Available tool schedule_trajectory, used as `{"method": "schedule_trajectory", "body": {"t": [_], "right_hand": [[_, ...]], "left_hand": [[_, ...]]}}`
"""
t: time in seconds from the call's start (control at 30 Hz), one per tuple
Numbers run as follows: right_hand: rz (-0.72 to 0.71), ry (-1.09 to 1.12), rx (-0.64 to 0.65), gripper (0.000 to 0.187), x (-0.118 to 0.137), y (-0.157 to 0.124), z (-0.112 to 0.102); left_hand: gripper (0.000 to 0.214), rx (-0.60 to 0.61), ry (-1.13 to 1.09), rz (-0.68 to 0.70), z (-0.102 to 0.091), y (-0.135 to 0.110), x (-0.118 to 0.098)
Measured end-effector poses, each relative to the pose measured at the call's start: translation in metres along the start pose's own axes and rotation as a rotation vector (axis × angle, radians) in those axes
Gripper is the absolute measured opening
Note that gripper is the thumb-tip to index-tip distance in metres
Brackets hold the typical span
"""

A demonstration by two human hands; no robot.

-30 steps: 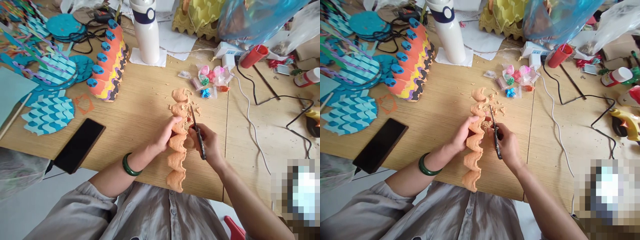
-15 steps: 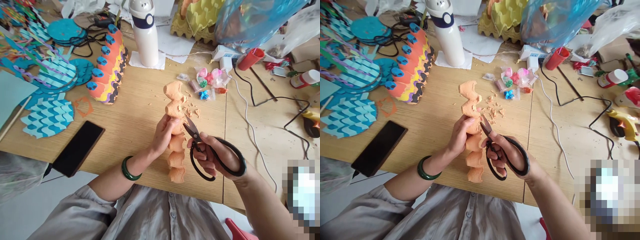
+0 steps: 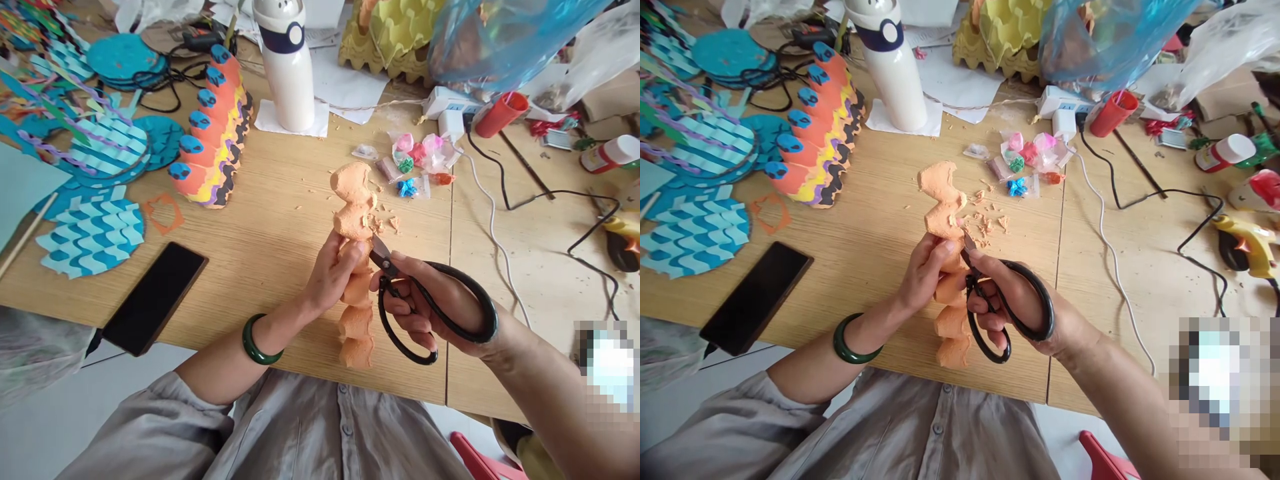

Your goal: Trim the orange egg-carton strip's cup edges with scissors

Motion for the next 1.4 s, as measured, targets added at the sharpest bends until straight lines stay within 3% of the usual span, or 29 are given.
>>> {"method": "schedule_trajectory", "body": {"t": [0.2, 0.33, 0.63, 0.77, 0.87, 0.97, 1.0, 1.23, 1.4], "right_hand": [[-0.016, -0.081, -0.088, 0.054, -0.001, 0.004, -0.004], [-0.002, -0.113, -0.212, 0.052, 0.002, 0.008, 0.000], [-0.021, -0.200, -0.278, 0.050, 0.001, 0.021, 0.004], [-0.150, -0.156, -0.239, 0.047, -0.003, 0.020, -0.013], [-0.247, -0.433, -0.239, 0.042, -0.013, 0.018, -0.026], [-0.674, -0.791, -0.534, 0.027, -0.024, 0.018, -0.035], [-0.748, -0.883, -0.608, 0.026, -0.029, 0.020, -0.036], [-1.111, -1.290, -0.746, 0.025, -0.045, 0.033, -0.031], [-1.197, -1.507, -0.841, 0.027, -0.045, 0.035, -0.034]], "left_hand": [[0.038, 0.042, 0.099, 0.035, 0.000, 0.000, -0.002], [0.044, -0.007, 0.101, -0.010, -0.003, 0.000, 0.005], [0.029, -0.040, 0.116, -0.034, -0.005, 0.004, 0.009], [0.033, -0.074, -0.016, -0.089, -0.003, 0.004, 0.008], [0.034, -0.105, -0.097, -0.150, 0.000, 0.004, 0.007], [0.026, -0.143, -0.120, -0.239, 0.001, 0.004, 0.006], [0.024, -0.159, -0.122, -0.263, 0.001, 0.004, 0.006], [0.017, -0.123, -0.191, -0.258, 0.001, 0.006, 0.012], [0.018, -0.131, -0.171, -0.269, 0.002, 0.005, 0.012]]}}
Point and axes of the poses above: each hand's wrist, its own y-axis towards the middle knuckle, its own z-axis out of the palm, x = y × z, the point moved 2 cm from there along y, towards the middle knuckle, and after that the axes turned 8 degrees about -x, right-handed, at the moved point
